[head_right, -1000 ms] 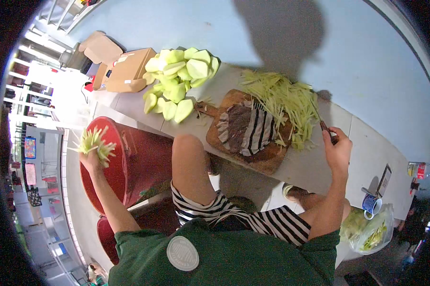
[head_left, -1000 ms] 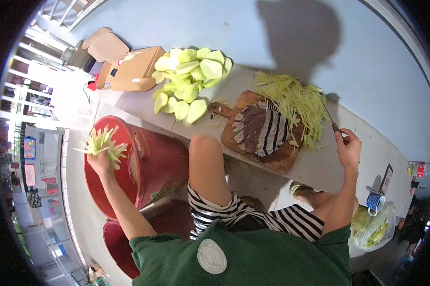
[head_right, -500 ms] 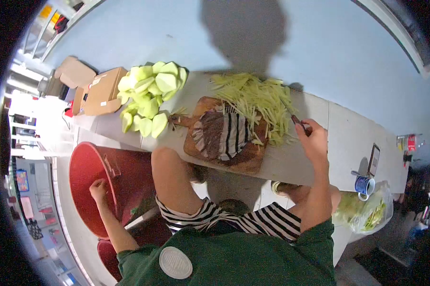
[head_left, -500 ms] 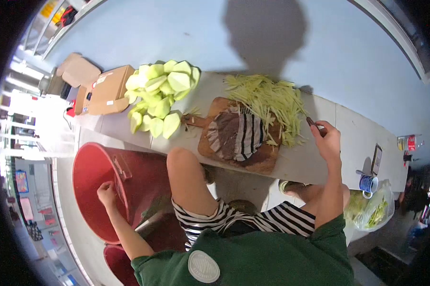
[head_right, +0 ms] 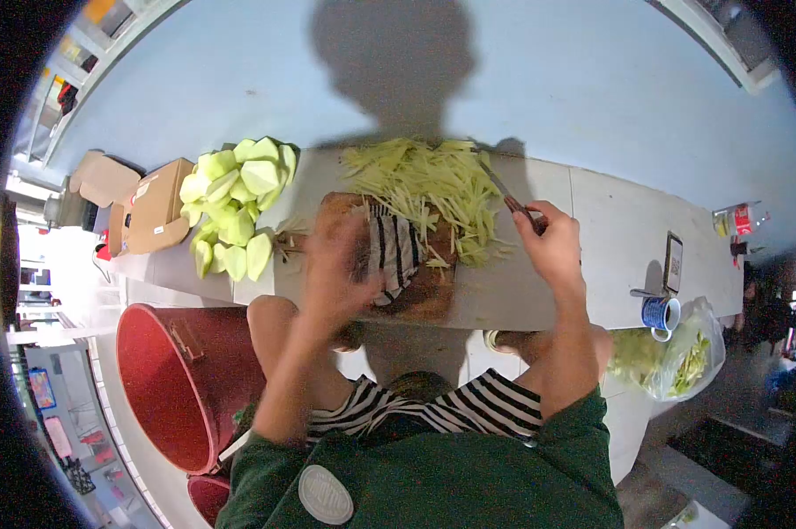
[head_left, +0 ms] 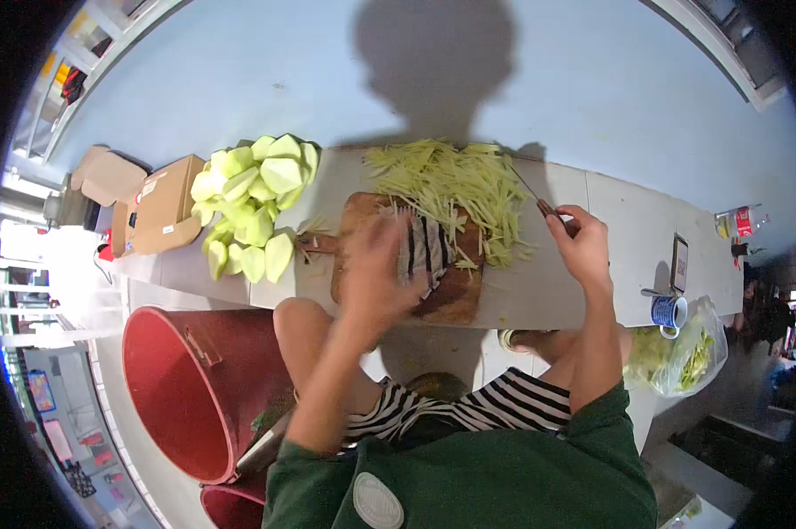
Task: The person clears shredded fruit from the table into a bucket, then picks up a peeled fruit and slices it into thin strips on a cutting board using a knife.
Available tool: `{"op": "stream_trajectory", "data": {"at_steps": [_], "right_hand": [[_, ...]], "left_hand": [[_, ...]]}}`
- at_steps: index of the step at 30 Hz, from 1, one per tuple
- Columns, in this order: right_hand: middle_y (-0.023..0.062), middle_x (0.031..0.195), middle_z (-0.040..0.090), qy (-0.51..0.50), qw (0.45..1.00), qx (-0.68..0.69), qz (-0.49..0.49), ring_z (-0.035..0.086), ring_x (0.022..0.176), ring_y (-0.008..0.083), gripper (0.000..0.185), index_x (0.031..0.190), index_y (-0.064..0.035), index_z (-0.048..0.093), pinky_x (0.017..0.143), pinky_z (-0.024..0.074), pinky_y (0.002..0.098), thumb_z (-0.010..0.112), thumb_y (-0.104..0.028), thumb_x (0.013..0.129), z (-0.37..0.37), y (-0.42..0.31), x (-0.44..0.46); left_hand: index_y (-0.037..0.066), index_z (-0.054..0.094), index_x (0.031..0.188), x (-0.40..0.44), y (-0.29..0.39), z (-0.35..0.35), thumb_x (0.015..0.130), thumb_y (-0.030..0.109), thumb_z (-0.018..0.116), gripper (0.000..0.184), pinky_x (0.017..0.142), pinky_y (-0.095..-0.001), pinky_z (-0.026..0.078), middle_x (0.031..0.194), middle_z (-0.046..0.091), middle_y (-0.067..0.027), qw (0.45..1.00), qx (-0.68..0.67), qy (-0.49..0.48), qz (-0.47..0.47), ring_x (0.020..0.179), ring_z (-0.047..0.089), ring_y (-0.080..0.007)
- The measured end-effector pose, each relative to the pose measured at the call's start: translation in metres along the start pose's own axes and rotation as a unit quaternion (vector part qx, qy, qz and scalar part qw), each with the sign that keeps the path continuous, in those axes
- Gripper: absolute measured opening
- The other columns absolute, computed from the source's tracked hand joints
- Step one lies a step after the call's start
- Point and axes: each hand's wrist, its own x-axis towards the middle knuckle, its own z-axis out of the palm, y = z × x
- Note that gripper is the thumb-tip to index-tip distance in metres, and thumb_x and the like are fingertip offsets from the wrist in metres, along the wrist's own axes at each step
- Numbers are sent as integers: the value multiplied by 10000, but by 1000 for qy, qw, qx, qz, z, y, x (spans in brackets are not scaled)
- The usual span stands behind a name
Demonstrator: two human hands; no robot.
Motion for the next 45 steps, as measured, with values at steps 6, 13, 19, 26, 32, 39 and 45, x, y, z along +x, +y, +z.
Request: {"op": "stream_trajectory", "data": {"at_steps": [6,13,19,26,32,39,45], "right_hand": [[64,621,628,24,999,-7,-29,516,530,93,264,1053,24,704,502,398,287,732,-181,890,-10,0,5],[118,628,653,29,999,14,15,584,530,154,291,1048,21,716,535,456,320,743,-208,871,-22,-3,11],[112,619,644,36,999,14,11,569,523,143,293,1053,22,715,522,446,312,749,-203,868,-22,1,10],[49,594,619,28,1000,-7,7,529,509,84,261,1074,21,699,498,405,274,727,-169,896,-21,4,11],[56,599,627,20,1000,2,7,533,499,97,271,1076,26,696,497,415,280,728,-172,894,-20,1,10],[109,613,639,27,999,19,11,554,511,140,286,1045,14,708,518,442,318,750,-206,866,-18,2,9],[143,643,667,36,999,-3,-21,607,533,182,290,1047,16,709,545,476,335,745,-207,864,-16,-1,9]], "left_hand": [[353,207,1581,27,42,174,553,394,896,1238,1056,-753,258,1606,119,-204,984,161,-62,48,1385,207,-588],[383,183,1582,88,32,213,542,418,922,1277,999,-815,261,1642,6,-204,992,113,-41,44,1429,116,-600],[362,213,1575,138,38,215,663,438,857,1119,914,-765,424,1630,94,-231,958,237,-159,-11,1420,172,-594],[275,386,1513,169,28,222,800,320,749,802,899,-601,529,1558,308,-203,949,247,-193,-24,1377,325,-530],[165,616,1271,169,-1,238,912,132,601,362,777,-467,621,1398,475,-191,971,189,-138,44,1224,524,-483],[101,653,1241,168,7,181,797,149,735,453,889,-479,566,1281,575,-207,989,99,-112,6,1174,579,-419],[72,697,1156,182,-11,121,686,145,812,489,868,-432,567,1071,711,-200,996,-80,30,-36,1004,693,-319]]}}
